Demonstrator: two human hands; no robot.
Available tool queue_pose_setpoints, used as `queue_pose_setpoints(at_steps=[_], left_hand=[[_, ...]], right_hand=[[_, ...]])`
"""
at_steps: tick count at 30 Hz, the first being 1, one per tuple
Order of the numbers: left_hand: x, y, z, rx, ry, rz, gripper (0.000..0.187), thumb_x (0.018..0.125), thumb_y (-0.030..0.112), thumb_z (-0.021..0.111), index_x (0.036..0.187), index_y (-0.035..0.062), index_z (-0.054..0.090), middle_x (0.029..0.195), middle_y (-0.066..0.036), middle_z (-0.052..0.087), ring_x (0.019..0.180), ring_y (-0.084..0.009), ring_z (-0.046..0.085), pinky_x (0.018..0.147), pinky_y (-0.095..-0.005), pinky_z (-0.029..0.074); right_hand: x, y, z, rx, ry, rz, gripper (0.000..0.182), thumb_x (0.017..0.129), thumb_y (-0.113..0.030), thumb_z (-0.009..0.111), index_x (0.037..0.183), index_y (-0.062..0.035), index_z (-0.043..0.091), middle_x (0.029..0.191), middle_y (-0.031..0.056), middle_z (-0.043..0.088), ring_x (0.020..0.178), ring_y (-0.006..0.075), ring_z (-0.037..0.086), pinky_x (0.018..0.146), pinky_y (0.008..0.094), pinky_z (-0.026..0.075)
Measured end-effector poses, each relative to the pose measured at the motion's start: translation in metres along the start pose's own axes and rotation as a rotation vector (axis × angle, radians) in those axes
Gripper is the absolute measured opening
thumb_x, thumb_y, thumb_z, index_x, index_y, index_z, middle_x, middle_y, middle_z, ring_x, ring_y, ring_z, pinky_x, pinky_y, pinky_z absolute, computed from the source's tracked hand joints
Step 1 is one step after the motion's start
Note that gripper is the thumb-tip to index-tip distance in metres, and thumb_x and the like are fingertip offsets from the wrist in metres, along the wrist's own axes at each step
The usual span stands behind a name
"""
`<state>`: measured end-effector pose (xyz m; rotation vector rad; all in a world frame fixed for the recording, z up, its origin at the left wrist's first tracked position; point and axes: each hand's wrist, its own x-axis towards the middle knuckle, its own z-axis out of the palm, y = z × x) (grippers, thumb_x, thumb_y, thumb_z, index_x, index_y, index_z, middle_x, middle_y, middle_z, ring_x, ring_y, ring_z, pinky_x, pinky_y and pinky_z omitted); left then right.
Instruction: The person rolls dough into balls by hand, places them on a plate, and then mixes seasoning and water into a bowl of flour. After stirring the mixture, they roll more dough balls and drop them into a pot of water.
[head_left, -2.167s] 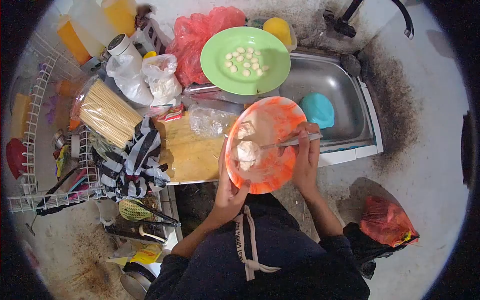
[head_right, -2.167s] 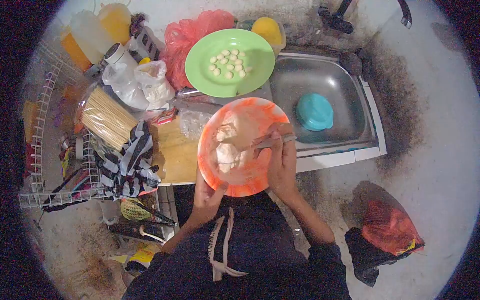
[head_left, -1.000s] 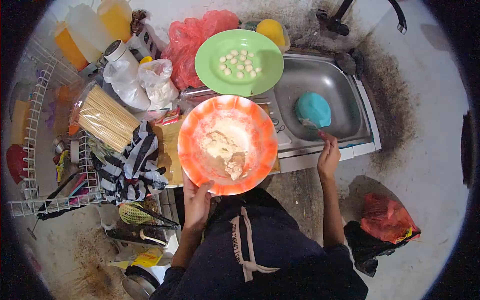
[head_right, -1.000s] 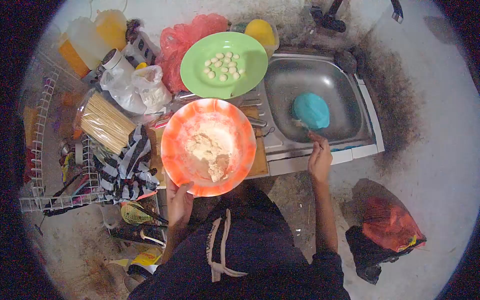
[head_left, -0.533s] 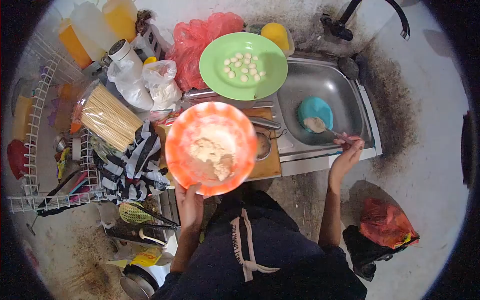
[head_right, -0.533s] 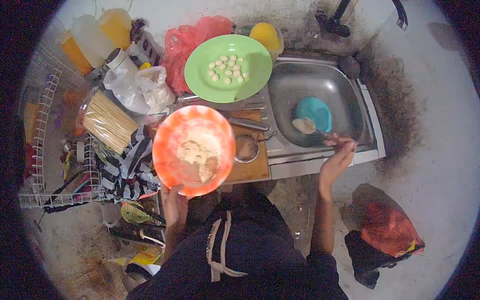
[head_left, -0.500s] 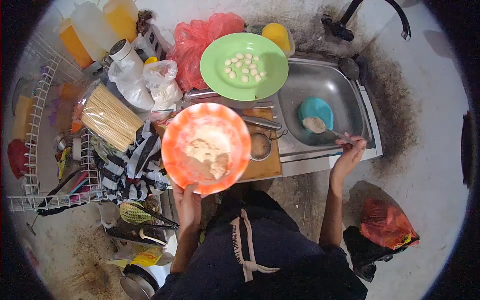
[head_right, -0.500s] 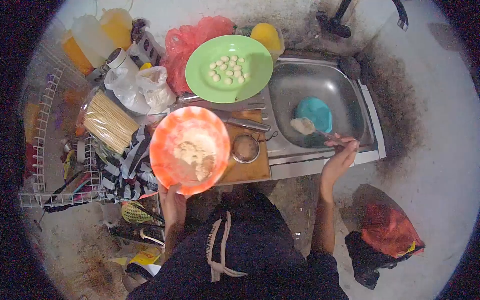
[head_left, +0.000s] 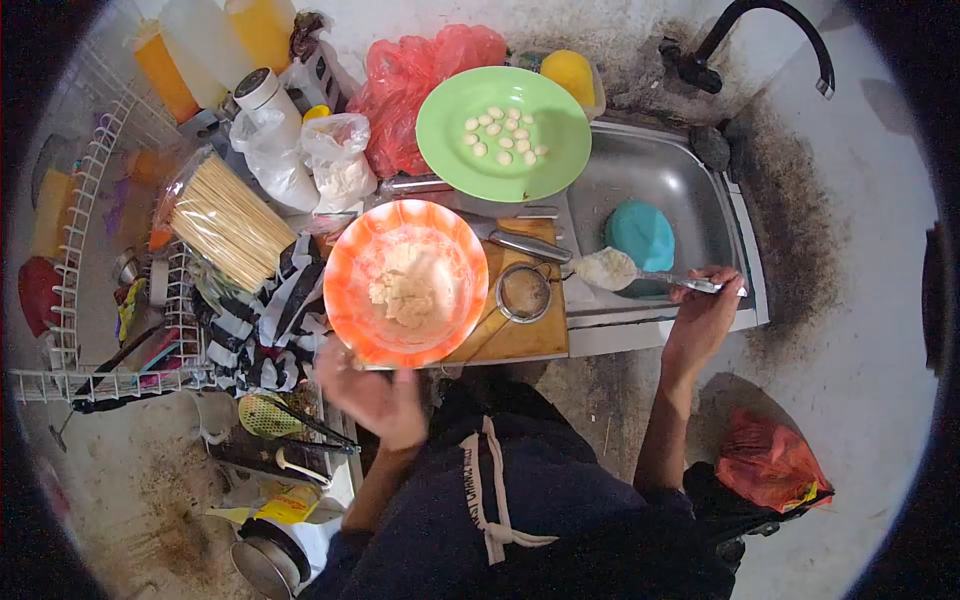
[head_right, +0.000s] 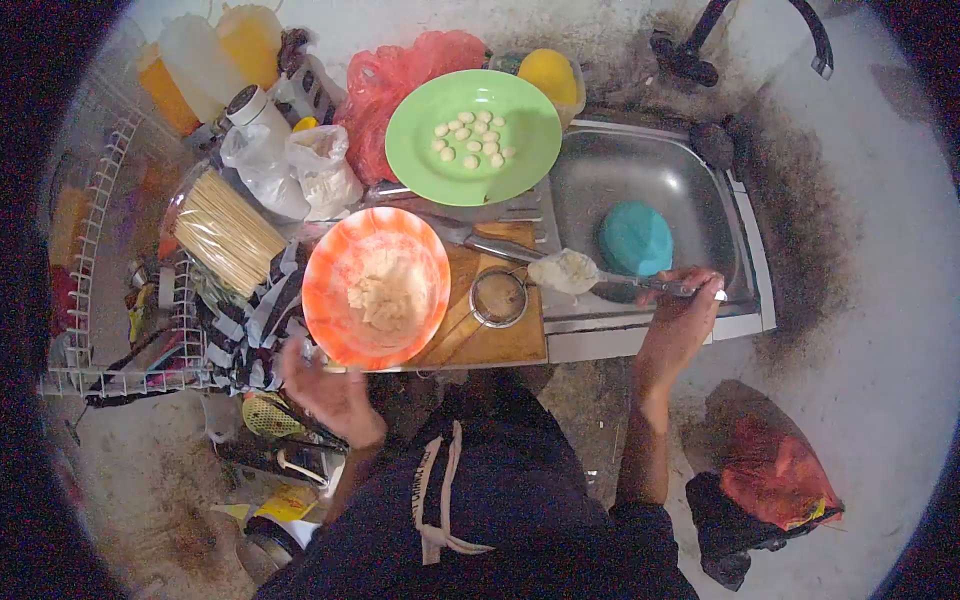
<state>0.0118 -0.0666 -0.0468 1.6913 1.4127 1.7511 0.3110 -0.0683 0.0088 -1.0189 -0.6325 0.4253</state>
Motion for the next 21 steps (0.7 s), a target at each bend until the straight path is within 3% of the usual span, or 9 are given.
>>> queue_pose_setpoints(at_steps=[1, 3, 6, 8, 9, 11, 12, 16, 21], left_hand=[[0.003, 0.008, 0.008, -0.223, -0.163, 0.178, 0.074, 0.076, 0.013, 0.065, 0.134, 0.0024, 0.020, 0.134, -0.016, 0.030, 0.123, -0.0280, 0.032, 0.102, -0.0419, 0.025], [0.023, 0.046, 0.038, -0.245, -0.523, 0.117, 0.074, 0.073, 0.011, 0.068, 0.132, 0.0023, 0.025, 0.133, -0.016, 0.031, 0.125, -0.0284, 0.030, 0.099, -0.0413, 0.030], [0.024, 0.053, 0.104, -0.509, -0.560, -0.051, 0.068, 0.074, 0.013, 0.069, 0.129, 0.0009, 0.032, 0.128, -0.014, 0.040, 0.119, -0.0263, 0.039, 0.092, -0.0367, 0.040], [0.021, 0.040, 0.133, -0.857, -0.817, -0.500, 0.051, 0.075, 0.014, 0.070, 0.117, -0.0021, 0.047, 0.112, -0.011, 0.054, 0.102, -0.0190, 0.053, 0.079, -0.0277, 0.046], [0.020, 0.038, 0.137, -0.863, -0.833, -0.495, 0.051, 0.075, 0.014, 0.070, 0.117, -0.0021, 0.047, 0.112, -0.011, 0.054, 0.102, -0.0190, 0.053, 0.079, -0.0277, 0.046], [0.022, 0.037, 0.137, -0.640, -0.950, -0.552, 0.033, 0.077, 0.014, 0.068, 0.103, -0.0031, 0.058, 0.093, -0.007, 0.063, 0.082, -0.0108, 0.059, 0.071, -0.0216, 0.047], [0.020, 0.037, 0.139, -0.617, -0.925, -0.559, 0.024, 0.078, 0.013, 0.067, 0.095, -0.0023, 0.062, 0.083, -0.004, 0.064, 0.074, -0.0068, 0.058, 0.068, -0.0199, 0.046], [0.017, 0.034, 0.142, -0.698, -0.888, -0.621, 0.023, 0.078, 0.013, 0.067, 0.096, -0.0016, 0.062, 0.082, -0.004, 0.064, 0.072, -0.0068, 0.058, 0.066, -0.0198, 0.046], [0.011, 0.032, 0.141, -0.608, -0.845, -0.485, 0.017, 0.078, 0.010, 0.066, 0.090, -0.0019, 0.063, 0.080, -0.004, 0.064, 0.073, -0.0083, 0.059, 0.065, -0.0203, 0.047]], right_hand=[[-0.004, -0.005, 0.004, 0.019, 0.005, 0.005, 0.031, 0.095, -0.036, 0.033, 0.086, -0.0082, 0.042, 0.079, 0.0050, 0.046, 0.065, 0.0122, 0.046, 0.055, 0.0275, 0.041], [-0.010, -0.014, 0.007, -0.014, -0.029, -0.025, 0.031, 0.095, -0.036, 0.032, 0.085, -0.0081, 0.041, 0.078, 0.0049, 0.046, 0.065, 0.0117, 0.046, 0.053, 0.0264, 0.040], [-0.019, -0.026, 0.008, -0.082, -0.075, -0.120, 0.031, 0.096, -0.034, 0.031, 0.083, -0.0074, 0.040, 0.078, 0.0054, 0.045, 0.065, 0.0114, 0.046, 0.049, 0.0253, 0.040], [-0.022, -0.029, 0.005, -0.117, -0.088, -0.185, 0.031, 0.096, -0.033, 0.030, 0.082, -0.0068, 0.039, 0.078, 0.0060, 0.045, 0.064, 0.0115, 0.046, 0.048, 0.0251, 0.040], [-0.023, -0.029, 0.001, -0.136, -0.138, -0.225, 0.031, 0.096, -0.032, 0.029, 0.082, -0.0063, 0.039, 0.078, 0.0070, 0.046, 0.064, 0.0120, 0.046, 0.047, 0.0256, 0.041], [-0.027, -0.031, -0.003, -0.161, -0.175, -0.265, 0.031, 0.096, -0.031, 0.029, 0.081, -0.0058, 0.038, 0.078, 0.0080, 0.046, 0.064, 0.0124, 0.046, 0.047, 0.0261, 0.041], [-0.030, -0.032, -0.003, -0.208, -0.170, -0.297, 0.031, 0.096, -0.031, 0.028, 0.081, -0.0053, 0.038, 0.079, 0.0090, 0.046, 0.064, 0.0130, 0.047, 0.047, 0.0262, 0.042], [-0.039, -0.031, -0.007, -0.338, -0.247, -0.380, 0.032, 0.096, -0.030, 0.026, 0.082, -0.0039, 0.038, 0.079, 0.0105, 0.047, 0.065, 0.0145, 0.047, 0.046, 0.0258, 0.044], [-0.045, -0.031, -0.010, -0.468, -0.304, -0.506, 0.033, 0.096, -0.028, 0.025, 0.082, -0.0015, 0.038, 0.079, 0.0111, 0.045, 0.062, 0.0145, 0.047, 0.045, 0.0259, 0.046]])
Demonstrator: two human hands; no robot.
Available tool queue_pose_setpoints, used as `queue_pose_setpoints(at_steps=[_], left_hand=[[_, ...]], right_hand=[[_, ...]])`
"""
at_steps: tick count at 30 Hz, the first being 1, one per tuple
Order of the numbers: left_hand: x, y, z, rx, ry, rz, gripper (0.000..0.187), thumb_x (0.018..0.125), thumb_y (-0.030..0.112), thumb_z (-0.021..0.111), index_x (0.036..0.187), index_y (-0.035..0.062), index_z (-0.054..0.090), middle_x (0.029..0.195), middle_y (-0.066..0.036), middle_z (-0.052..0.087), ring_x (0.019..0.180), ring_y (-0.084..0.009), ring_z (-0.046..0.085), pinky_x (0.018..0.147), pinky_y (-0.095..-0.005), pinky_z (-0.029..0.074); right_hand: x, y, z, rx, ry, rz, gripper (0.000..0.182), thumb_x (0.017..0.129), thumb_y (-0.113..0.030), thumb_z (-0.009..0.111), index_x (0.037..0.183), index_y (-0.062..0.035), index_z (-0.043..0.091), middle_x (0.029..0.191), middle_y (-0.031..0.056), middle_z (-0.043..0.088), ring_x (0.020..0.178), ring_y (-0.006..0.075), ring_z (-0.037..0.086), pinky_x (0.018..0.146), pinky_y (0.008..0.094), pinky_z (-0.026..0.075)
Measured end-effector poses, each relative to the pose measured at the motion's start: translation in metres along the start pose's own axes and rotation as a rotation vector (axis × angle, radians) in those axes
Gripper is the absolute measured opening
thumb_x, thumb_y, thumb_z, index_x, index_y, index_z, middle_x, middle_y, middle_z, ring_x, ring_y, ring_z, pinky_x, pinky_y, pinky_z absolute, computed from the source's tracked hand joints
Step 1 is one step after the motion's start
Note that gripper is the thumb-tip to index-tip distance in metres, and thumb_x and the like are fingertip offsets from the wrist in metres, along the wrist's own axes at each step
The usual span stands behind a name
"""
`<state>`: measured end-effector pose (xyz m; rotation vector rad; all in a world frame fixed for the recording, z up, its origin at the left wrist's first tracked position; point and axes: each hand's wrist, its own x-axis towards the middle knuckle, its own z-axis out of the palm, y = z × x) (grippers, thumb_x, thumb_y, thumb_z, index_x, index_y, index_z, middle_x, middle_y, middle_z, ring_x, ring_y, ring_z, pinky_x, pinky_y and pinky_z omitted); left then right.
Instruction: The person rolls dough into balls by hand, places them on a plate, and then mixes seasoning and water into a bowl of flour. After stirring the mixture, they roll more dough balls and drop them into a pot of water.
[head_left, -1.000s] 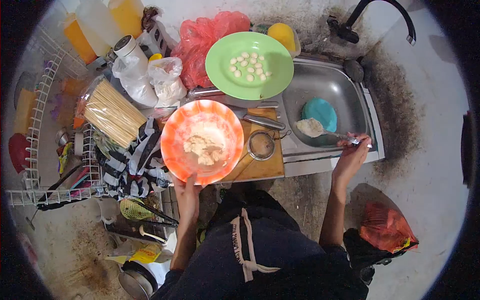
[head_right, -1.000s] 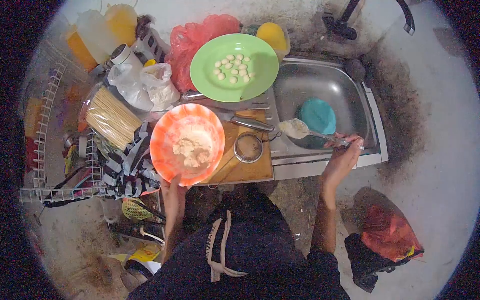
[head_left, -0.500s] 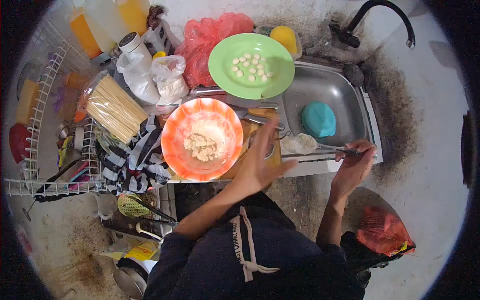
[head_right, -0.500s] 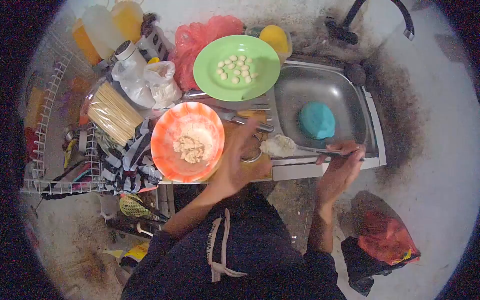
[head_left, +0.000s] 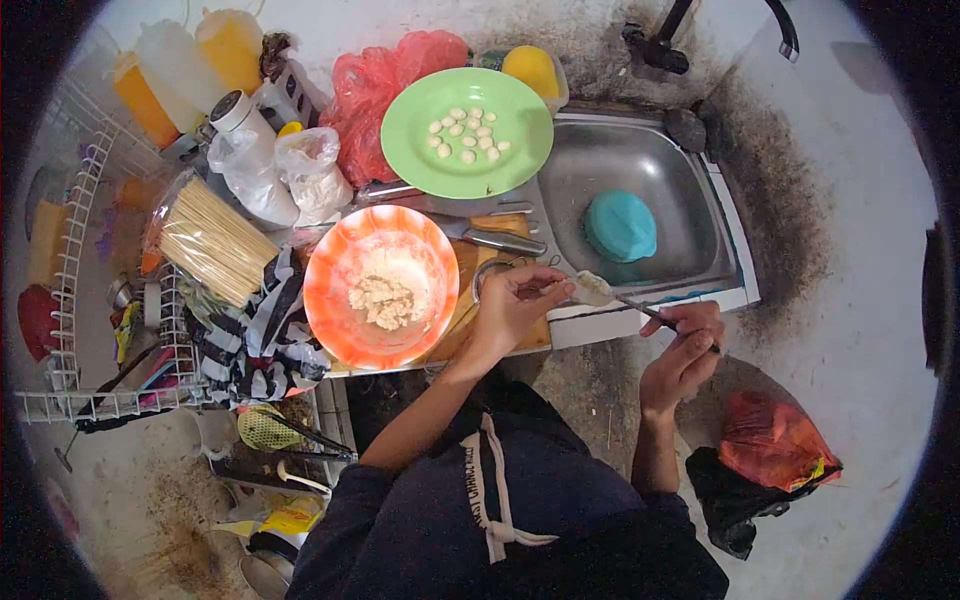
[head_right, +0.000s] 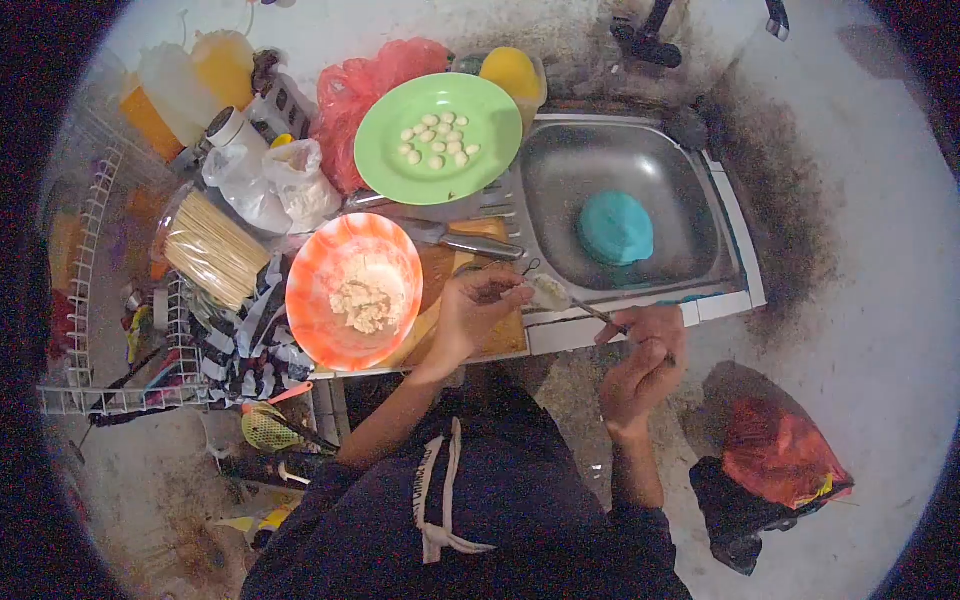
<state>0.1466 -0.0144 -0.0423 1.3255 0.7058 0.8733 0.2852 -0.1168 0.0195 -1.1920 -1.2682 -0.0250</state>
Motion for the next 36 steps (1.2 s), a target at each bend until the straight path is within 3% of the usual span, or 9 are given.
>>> queue_pose_setpoints(at_steps=[6, 12, 20, 22, 26, 28, 31, 34, 36], left_hand=[[-0.004, 0.003, -0.004, 0.054, 0.068, 0.207, 0.012, 0.076, 0.007, 0.067, 0.086, 0.0006, 0.065, 0.075, -0.001, 0.062, 0.066, -0.0055, 0.053, 0.057, -0.0187, 0.041], [-0.009, 0.002, -0.001, 0.020, 0.101, 0.065, 0.013, 0.075, 0.007, 0.068, 0.086, 0.0012, 0.065, 0.076, -0.001, 0.062, 0.067, -0.0053, 0.053, 0.056, -0.0180, 0.041], [-0.014, 0.012, 0.001, 0.000, 0.121, 0.103, 0.014, 0.075, 0.006, 0.069, 0.086, -0.0014, 0.064, 0.078, -0.004, 0.064, 0.070, -0.0077, 0.058, 0.061, -0.0203, 0.047], [-0.017, 0.011, 0.002, 0.055, 0.152, 0.135, 0.014, 0.075, 0.006, 0.069, 0.085, -0.0025, 0.064, 0.077, -0.006, 0.065, 0.068, -0.0073, 0.059, 0.060, -0.0197, 0.047], [-0.031, 0.006, -0.007, -0.141, 0.177, -0.001, 0.013, 0.076, 0.007, 0.067, 0.087, -0.0007, 0.065, 0.081, -0.007, 0.065, 0.073, -0.0098, 0.060, 0.066, -0.0221, 0.048], [-0.048, 0.012, -0.019, -0.134, 0.178, -0.060, 0.013, 0.077, 0.005, 0.066, 0.088, 0.0004, 0.066, 0.084, -0.007, 0.066, 0.076, -0.0121, 0.062, 0.069, -0.0237, 0.049], [-0.092, 0.015, -0.048, 0.150, -0.044, -0.183, 0.016, 0.079, 0.014, 0.065, 0.088, 0.0004, 0.066, 0.080, -0.006, 0.066, 0.074, -0.0088, 0.059, 0.070, -0.0219, 0.047], [-0.134, -0.020, -0.076, 0.130, -0.136, -0.230, 0.019, 0.079, 0.015, 0.065, 0.092, 0.0005, 0.066, 0.086, -0.006, 0.066, 0.079, -0.0085, 0.059, 0.073, -0.0225, 0.047], [-0.156, -0.050, -0.092, 0.092, 0.030, -0.540, 0.020, 0.080, 0.016, 0.065, 0.093, 0.0007, 0.066, 0.090, -0.007, 0.066, 0.082, -0.0097, 0.060, 0.074, -0.0235, 0.047]], right_hand=[[0.002, -0.008, 0.005, 0.010, 0.026, -0.067, 0.033, 0.096, -0.027, 0.024, 0.082, -0.0003, 0.039, 0.079, 0.0121, 0.045, 0.059, 0.0140, 0.045, 0.042, 0.0257, 0.048], [-0.002, -0.004, 0.002, -0.038, 0.094, -0.048, 0.038, 0.095, -0.033, 0.028, 0.078, -0.0017, 0.042, 0.073, 0.0132, 0.050, 0.063, 0.0169, 0.048, 0.041, 0.0256, 0.047], [0.000, -0.009, 0.003, -0.025, 0.155, 0.030, 0.040, 0.095, -0.035, 0.029, 0.073, -0.0051, 0.044, 0.067, 0.0103, 0.053, 0.059, 0.0164, 0.048, 0.050, 0.0263, 0.041], [-0.002, -0.008, 0.000, -0.154, 0.136, -0.062, 0.041, 0.095, -0.036, 0.028, 0.072, -0.0056, 0.044, 0.070, 0.0110, 0.053, 0.058, 0.0164, 0.048, 0.053, 0.0290, 0.043], [0.003, -0.008, -0.007, -0.143, 0.034, -0.135, 0.038, 0.095, -0.035, 0.030, 0.075, -0.0058, 0.043, 0.078, 0.0122, 0.052, 0.058, 0.0181, 0.049, 0.054, 0.0313, 0.045], [0.018, -0.009, -0.012, -0.150, 0.246, -0.188, 0.038, 0.095, -0.036, 0.031, 0.078, -0.0039, 0.042, 0.078, 0.0123, 0.052, 0.057, 0.0182, 0.049, 0.052, 0.0295, 0.045], [0.032, -0.006, -0.018, -0.163, 0.562, -0.249, 0.038, 0.095, -0.036, 0.032, 0.081, -0.0010, 0.040, 0.079, 0.0123, 0.050, 0.057, 0.0183, 0.050, 0.049, 0.0267, 0.046], [0.030, 0.003, -0.017, 0.081, 0.523, -0.125, 0.040, 0.094, -0.039, 0.032, 0.083, -0.0018, 0.041, 0.079, 0.0118, 0.050, 0.058, 0.0188, 0.051, 0.053, 0.0296, 0.046], [0.031, 0.004, -0.006, 0.043, 0.465, -0.121, 0.039, 0.094, -0.040, 0.033, 0.085, -0.0031, 0.042, 0.081, 0.0115, 0.050, 0.060, 0.0182, 0.051, 0.053, 0.0299, 0.046]])
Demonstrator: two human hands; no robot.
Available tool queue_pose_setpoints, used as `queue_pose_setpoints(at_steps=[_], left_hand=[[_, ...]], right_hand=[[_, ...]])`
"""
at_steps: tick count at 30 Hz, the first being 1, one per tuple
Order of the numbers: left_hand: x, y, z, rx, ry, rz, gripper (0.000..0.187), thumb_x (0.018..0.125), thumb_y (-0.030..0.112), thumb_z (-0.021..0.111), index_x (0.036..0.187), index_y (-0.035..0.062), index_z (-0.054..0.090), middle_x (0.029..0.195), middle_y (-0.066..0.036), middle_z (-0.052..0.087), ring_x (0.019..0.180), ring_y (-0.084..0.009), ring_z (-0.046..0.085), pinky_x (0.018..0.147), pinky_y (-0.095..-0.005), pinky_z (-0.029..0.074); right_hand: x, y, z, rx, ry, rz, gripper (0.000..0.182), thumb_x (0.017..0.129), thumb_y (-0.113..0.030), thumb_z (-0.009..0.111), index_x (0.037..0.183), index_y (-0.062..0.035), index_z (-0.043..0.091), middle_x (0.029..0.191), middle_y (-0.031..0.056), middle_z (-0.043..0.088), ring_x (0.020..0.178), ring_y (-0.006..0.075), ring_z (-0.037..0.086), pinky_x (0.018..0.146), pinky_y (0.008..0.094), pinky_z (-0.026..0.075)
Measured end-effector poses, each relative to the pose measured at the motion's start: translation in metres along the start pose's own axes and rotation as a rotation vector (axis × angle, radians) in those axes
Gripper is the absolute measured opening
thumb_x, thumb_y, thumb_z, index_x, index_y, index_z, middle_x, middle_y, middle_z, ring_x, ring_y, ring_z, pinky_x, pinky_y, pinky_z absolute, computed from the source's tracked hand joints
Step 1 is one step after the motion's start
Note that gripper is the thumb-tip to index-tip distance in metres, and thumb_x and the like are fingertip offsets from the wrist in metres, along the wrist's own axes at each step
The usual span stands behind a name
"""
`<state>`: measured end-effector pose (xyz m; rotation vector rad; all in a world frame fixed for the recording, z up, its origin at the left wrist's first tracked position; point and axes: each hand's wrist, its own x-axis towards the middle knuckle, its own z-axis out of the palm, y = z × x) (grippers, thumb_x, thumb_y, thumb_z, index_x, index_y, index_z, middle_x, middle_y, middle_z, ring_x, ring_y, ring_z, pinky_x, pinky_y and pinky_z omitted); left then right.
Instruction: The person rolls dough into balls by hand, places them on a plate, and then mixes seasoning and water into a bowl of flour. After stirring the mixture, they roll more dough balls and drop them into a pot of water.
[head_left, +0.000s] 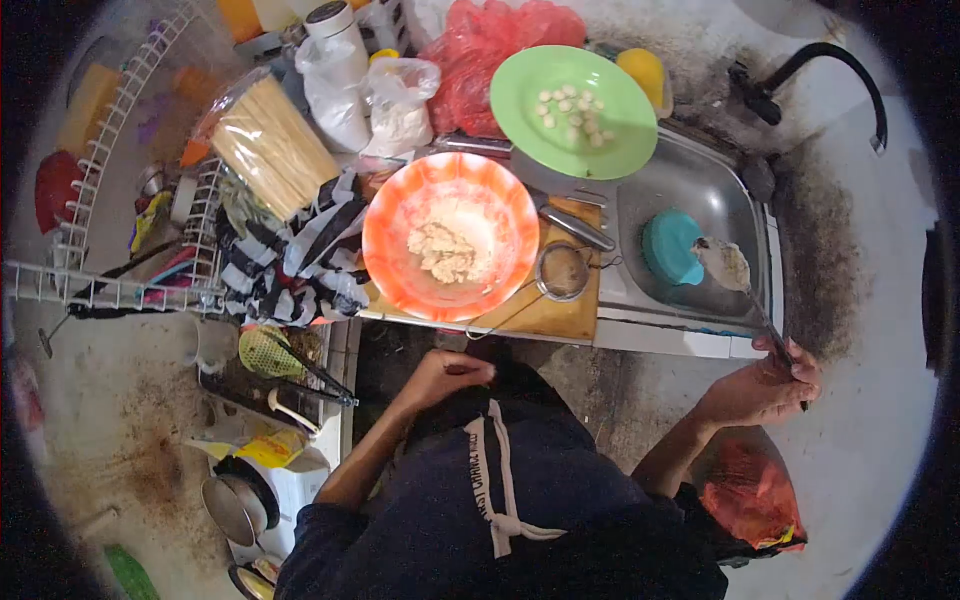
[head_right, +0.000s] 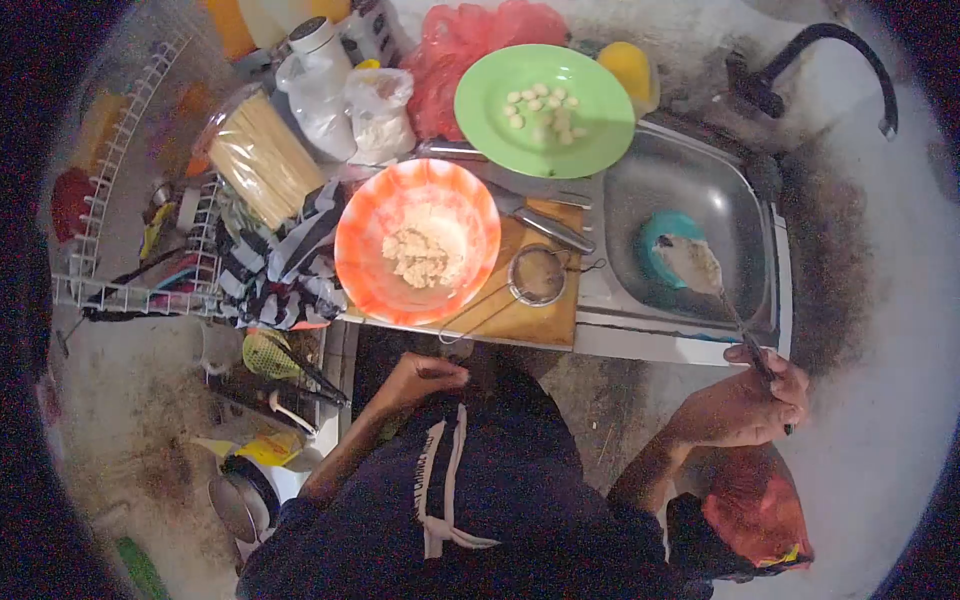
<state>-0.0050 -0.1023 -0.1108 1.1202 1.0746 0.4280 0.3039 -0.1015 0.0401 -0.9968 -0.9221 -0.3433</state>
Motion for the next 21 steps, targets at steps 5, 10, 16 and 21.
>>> queue_pose_setpoints(at_steps=[5, 10, 16, 21], left_hand=[[0.044, -0.111, -0.015, 0.063, 0.214, -0.003, 0.023, 0.080, 0.017, 0.064, 0.096, 0.0013, 0.065, 0.084, -0.007, 0.067, 0.080, -0.0116, 0.061, 0.073, -0.0247, 0.048], [0.103, -0.151, -0.026, 0.127, 0.399, 0.156, 0.026, 0.081, 0.017, 0.061, 0.102, 0.0017, 0.060, 0.090, -0.009, 0.064, 0.085, -0.0145, 0.060, 0.075, -0.0283, 0.048], [0.159, -0.185, -0.032, -1.015, 0.487, 0.486, 0.037, 0.082, 0.014, 0.057, 0.114, -0.0023, 0.047, 0.103, -0.014, 0.056, 0.094, -0.0210, 0.055, 0.085, -0.0345, 0.044], [0.164, -0.197, -0.036, -0.653, 0.560, 0.429, 0.037, 0.083, 0.018, 0.055, 0.114, -0.0008, 0.047, 0.107, -0.015, 0.055, 0.098, -0.0231, 0.053, 0.087, -0.0357, 0.042]], right_hand=[[-0.010, 0.002, 0.011, 0.102, -0.090, 0.073, 0.034, 0.094, -0.038, 0.031, 0.084, -0.0058, 0.037, 0.083, 0.0111, 0.048, 0.064, 0.0199, 0.052, 0.045, 0.0278, 0.047], [-0.021, -0.009, 0.022, 0.161, -0.119, 0.106, 0.036, 0.094, -0.040, 0.029, 0.086, -0.0059, 0.038, 0.084, 0.0116, 0.049, 0.064, 0.0186, 0.051, 0.048, 0.0289, 0.046], [-0.031, -0.011, 0.022, 0.199, -0.142, 0.131, 0.035, 0.095, -0.038, 0.030, 0.085, -0.0049, 0.038, 0.083, 0.0106, 0.049, 0.060, 0.0170, 0.048, 0.047, 0.0276, 0.042], [-0.038, -0.020, 0.029, 0.223, -0.180, 0.174, 0.034, 0.095, -0.035, 0.030, 0.083, -0.0048, 0.037, 0.081, 0.0097, 0.047, 0.062, 0.0159, 0.048, 0.044, 0.0265, 0.042]])
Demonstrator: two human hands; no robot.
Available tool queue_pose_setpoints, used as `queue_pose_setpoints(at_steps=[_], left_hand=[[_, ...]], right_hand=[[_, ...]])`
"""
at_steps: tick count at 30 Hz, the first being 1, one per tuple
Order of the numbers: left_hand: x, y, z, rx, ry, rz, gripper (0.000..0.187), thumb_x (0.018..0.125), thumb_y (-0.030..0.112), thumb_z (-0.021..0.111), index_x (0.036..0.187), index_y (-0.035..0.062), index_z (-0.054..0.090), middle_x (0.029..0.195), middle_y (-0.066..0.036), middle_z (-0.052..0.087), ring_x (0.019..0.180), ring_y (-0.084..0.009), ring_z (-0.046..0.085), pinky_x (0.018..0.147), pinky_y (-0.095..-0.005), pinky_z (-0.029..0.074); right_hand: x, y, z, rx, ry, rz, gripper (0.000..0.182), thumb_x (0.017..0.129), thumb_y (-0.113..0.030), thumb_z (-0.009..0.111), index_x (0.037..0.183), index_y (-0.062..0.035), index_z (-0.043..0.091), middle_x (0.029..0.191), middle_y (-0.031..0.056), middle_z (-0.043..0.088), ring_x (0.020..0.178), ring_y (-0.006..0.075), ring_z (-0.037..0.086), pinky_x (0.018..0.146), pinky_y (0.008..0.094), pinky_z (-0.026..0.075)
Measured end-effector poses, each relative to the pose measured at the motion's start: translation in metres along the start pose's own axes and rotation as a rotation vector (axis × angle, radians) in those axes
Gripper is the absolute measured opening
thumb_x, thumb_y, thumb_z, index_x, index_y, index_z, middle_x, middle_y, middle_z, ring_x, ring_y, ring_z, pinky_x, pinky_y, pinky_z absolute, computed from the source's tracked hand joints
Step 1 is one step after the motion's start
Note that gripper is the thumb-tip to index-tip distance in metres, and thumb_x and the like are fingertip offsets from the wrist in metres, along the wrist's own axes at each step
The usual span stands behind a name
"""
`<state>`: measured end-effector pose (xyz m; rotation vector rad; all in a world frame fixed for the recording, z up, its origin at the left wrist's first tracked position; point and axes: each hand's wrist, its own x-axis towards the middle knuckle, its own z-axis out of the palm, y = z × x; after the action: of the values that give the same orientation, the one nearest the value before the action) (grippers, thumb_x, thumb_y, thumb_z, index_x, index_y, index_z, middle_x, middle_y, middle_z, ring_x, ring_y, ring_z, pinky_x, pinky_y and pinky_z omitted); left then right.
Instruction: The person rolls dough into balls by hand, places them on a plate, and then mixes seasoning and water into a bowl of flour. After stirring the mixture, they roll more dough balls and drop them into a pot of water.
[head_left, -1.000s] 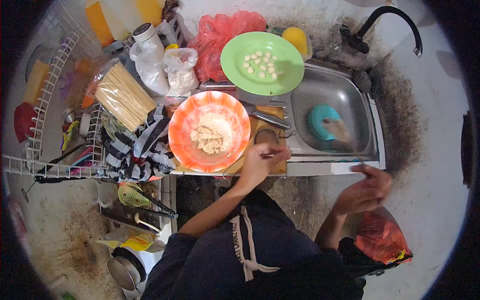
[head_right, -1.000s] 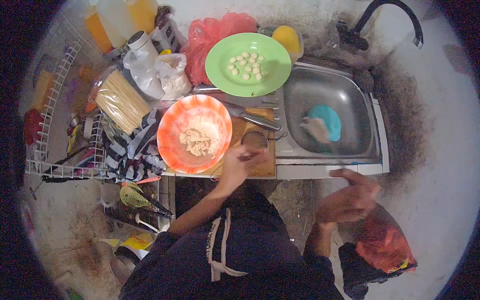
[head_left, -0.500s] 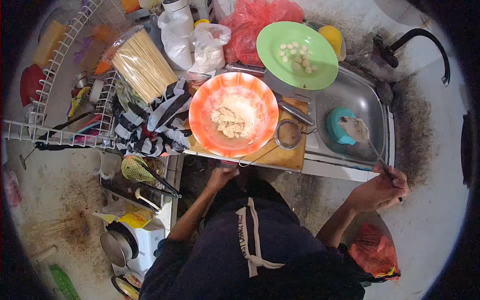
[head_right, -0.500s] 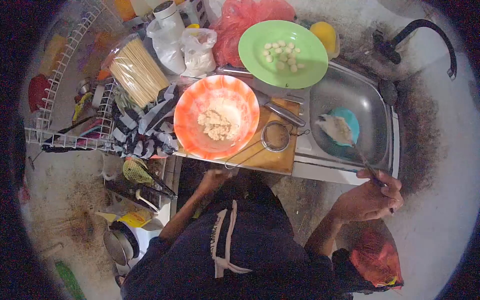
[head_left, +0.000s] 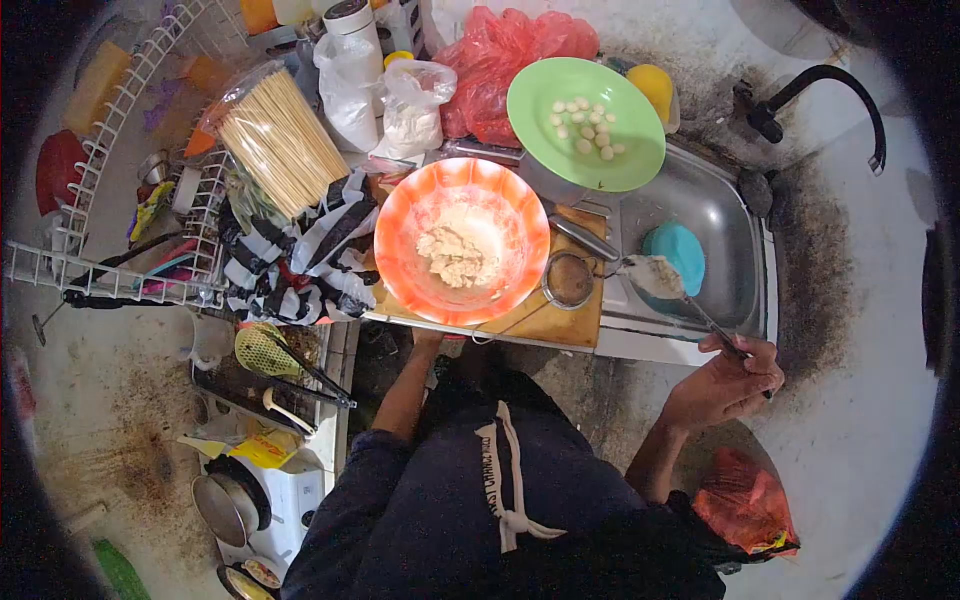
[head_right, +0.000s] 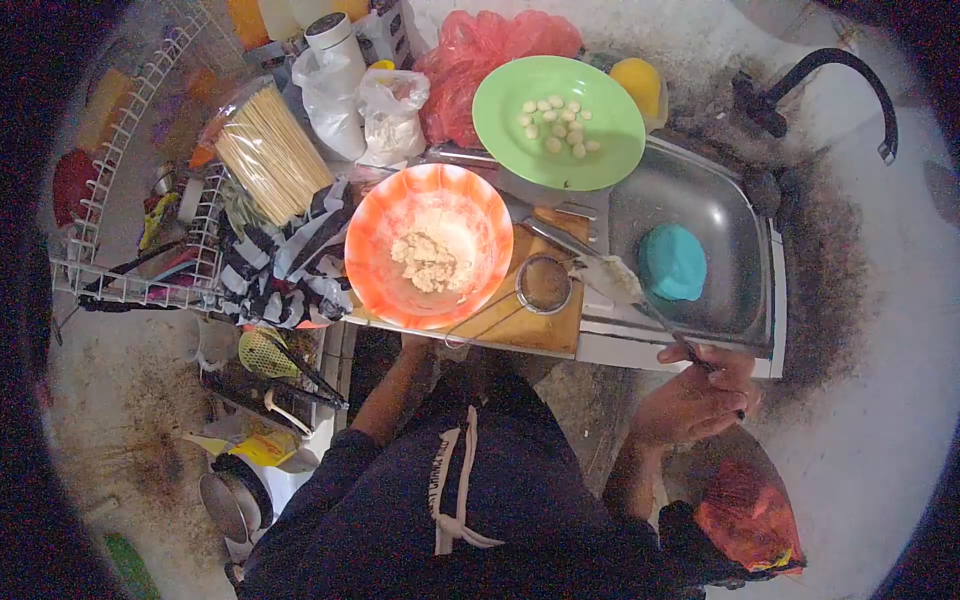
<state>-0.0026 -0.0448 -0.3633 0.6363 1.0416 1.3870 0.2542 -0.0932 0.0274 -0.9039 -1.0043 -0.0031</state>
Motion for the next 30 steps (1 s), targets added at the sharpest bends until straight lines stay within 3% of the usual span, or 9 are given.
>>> queue_pose_setpoints(at_steps=[12, 14, 18, 20, 21, 23, 25, 28, 30], left_hand=[[0.005, -0.003, -0.030, 0.883, 0.030, 0.119, 0.039, 0.085, 0.027, 0.051, 0.116, 0.0027, 0.048, 0.115, -0.019, 0.051, 0.108, -0.0279, 0.049, 0.091, -0.0384, 0.039], [-0.001, 0.010, -0.031, 0.955, 0.038, 0.132, 0.039, 0.086, 0.028, 0.050, 0.116, 0.0030, 0.048, 0.115, -0.019, 0.051, 0.109, -0.0283, 0.049, 0.092, -0.0386, 0.039], [-0.057, 0.110, -0.027, 1.154, -0.804, -0.086, 0.037, 0.090, 0.027, 0.045, 0.117, 0.0010, 0.047, 0.118, -0.017, 0.051, 0.107, -0.0265, 0.051, 0.089, -0.0364, 0.041], [-0.089, 0.192, -0.001, 0.723, -0.826, -0.497, 0.032, 0.088, 0.019, 0.051, 0.114, 0.0010, 0.049, 0.113, -0.015, 0.054, 0.105, -0.0209, 0.052, 0.087, -0.0333, 0.042], [-0.102, 0.222, 0.010, 0.723, -0.816, -0.497, 0.032, 0.088, 0.019, 0.051, 0.114, 0.0010, 0.049, 0.113, -0.015, 0.054, 0.105, -0.0209, 0.052, 0.087, -0.0333, 0.042], [-0.123, 0.264, 0.028, 0.434, -0.540, -0.156, 0.041, 0.081, 0.009, 0.061, 0.119, 0.0035, 0.045, 0.114, -0.011, 0.051, 0.110, -0.0171, 0.047, 0.091, -0.0328, 0.040], [-0.125, 0.276, 0.059, 0.351, -0.193, 0.225, 0.064, 0.070, 0.006, 0.071, 0.125, 0.0059, 0.038, 0.125, -0.009, 0.040, 0.119, -0.0199, 0.039, 0.096, -0.0379, 0.036], [-0.104, 0.285, 0.098, 0.558, -0.052, 0.416, 0.082, 0.062, 0.016, 0.079, 0.128, 0.0074, 0.032, 0.136, -0.012, 0.024, 0.126, -0.0250, 0.028, 0.101, -0.0429, 0.030], [-0.090, 0.272, 0.108, 0.681, -0.058, 0.537, 0.090, 0.053, 0.026, 0.084, 0.126, 0.0083, 0.033, 0.137, -0.018, 0.017, 0.129, -0.0329, 0.020, 0.103, -0.0464, 0.025]], right_hand=[[-0.021, 0.015, 0.026, 0.052, -0.142, 0.029, 0.035, 0.096, -0.032, 0.027, 0.086, -0.0014, 0.041, 0.080, 0.0123, 0.047, 0.069, 0.0193, 0.052, 0.044, 0.0296, 0.051], [-0.026, 0.019, 0.035, 0.147, -0.381, 0.118, 0.026, 0.096, -0.024, 0.032, 0.099, -0.0009, 0.044, 0.089, 0.0132, 0.051, 0.071, 0.0212, 0.055, 0.051, 0.0282, 0.051], [-0.028, 0.034, 0.063, -0.006, -0.634, 0.252, 0.022, 0.094, -0.015, 0.036, 0.103, 0.0023, 0.047, 0.091, 0.0148, 0.055, 0.080, 0.0224, 0.058, 0.064, 0.0310, 0.052], [-0.022, 0.039, 0.086, -0.158, -0.870, 0.277, 0.019, 0.092, -0.008, 0.039, 0.097, 0.0055, 0.051, 0.093, 0.0157, 0.059, 0.086, 0.0214, 0.059, 0.076, 0.0313, 0.048], [-0.023, 0.048, 0.098, -0.150, -0.876, 0.278, 0.019, 0.092, -0.008, 0.039, 0.097, 0.0055, 0.051, 0.093, 0.0157, 0.059, 0.086, 0.0214, 0.059, 0.076, 0.0313, 0.048], [-0.029, 0.067, 0.124, 0.001, -0.936, 0.166, 0.015, 0.089, -0.006, 0.044, 0.096, 0.0016, 0.055, 0.091, 0.0140, 0.061, 0.084, 0.0220, 0.061, 0.077, 0.0305, 0.046], [-0.031, 0.062, 0.139, 0.065, -0.948, 0.319, 0.014, 0.088, -0.007, 0.046, 0.094, 0.0013, 0.057, 0.093, 0.0141, 0.062, 0.084, 0.0234, 0.062, 0.078, 0.0319, 0.046], [-0.026, 0.061, 0.147, 0.056, -1.086, 0.271, 0.014, 0.087, -0.005, 0.048, 0.093, 0.0027, 0.058, 0.086, 0.0126, 0.061, 0.076, 0.0174, 0.059, 0.074, 0.0275, 0.046], [-0.005, 0.060, 0.144, -0.237, -1.321, 0.052, 0.015, 0.084, -0.005, 0.052, 0.098, -0.0027, 0.059, 0.083, 0.0145, 0.060, 0.070, 0.0193, 0.058, 0.069, 0.0283, 0.046]])
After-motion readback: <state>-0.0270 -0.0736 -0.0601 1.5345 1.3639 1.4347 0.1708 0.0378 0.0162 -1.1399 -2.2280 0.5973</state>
